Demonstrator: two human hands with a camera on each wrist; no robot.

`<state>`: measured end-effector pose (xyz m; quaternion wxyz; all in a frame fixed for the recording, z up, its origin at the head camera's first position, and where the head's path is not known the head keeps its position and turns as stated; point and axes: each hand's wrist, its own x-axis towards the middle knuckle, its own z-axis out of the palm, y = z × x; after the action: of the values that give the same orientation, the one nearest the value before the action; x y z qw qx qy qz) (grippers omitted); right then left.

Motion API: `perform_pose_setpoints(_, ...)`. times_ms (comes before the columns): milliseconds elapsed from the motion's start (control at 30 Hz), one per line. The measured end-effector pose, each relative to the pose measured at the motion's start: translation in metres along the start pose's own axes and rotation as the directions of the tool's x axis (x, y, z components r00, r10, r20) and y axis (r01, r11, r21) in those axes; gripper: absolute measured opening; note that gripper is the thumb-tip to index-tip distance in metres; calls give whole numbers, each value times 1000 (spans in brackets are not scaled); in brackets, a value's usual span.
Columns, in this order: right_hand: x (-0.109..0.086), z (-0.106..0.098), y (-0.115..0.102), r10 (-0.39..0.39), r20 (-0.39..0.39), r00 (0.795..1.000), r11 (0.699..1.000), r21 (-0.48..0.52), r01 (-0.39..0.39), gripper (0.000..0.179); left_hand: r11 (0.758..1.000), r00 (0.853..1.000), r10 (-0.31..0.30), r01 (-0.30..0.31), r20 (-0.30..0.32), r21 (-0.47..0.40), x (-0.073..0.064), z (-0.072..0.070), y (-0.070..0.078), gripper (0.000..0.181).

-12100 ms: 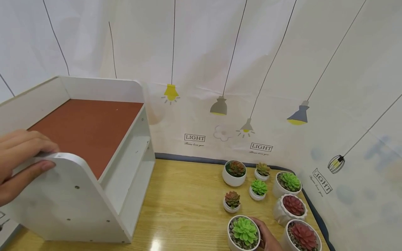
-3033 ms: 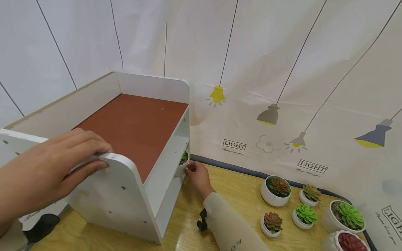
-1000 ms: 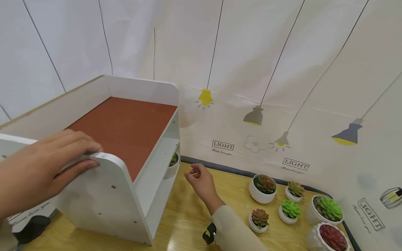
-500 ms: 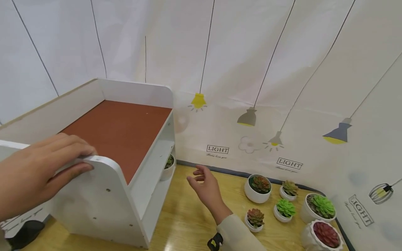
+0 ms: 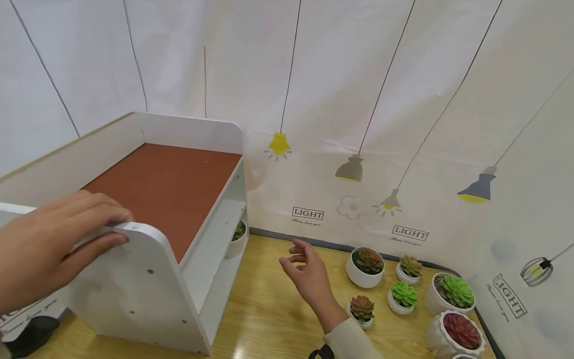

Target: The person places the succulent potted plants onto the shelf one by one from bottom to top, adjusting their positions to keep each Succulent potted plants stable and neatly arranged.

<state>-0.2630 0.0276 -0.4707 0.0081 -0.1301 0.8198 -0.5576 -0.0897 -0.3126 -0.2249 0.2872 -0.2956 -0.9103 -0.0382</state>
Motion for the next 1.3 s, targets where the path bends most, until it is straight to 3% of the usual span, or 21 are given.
perform_pose_setpoints(100,-4,-8,4,15,-3,1000,1000,-1,-15,55,1000,1000,-5,5,10,-1,1,1,1,11)
perform_pose_setpoints(300,-12,-23,12,33,-1,999,999,25,-33,56,1000,1000,-11,11,20,2,4,4,1,20)
perform_pose_setpoints(467,-19,-35,18,49,-12,999,999,14,-48,57,1000,1000,-20,20,18,-6,5,3,3,10)
perform_pose_setpoints(800,-34,-62,20,107,-41,993,993,47,-105,60,1000,999,-22,21,38,9,10,0,5,11)
perform_pose_setpoints(1300,-57,-93,29,191,-81,978,981,32,-189,64,1000,999,-26,26,32,-2,7,2,0,14)
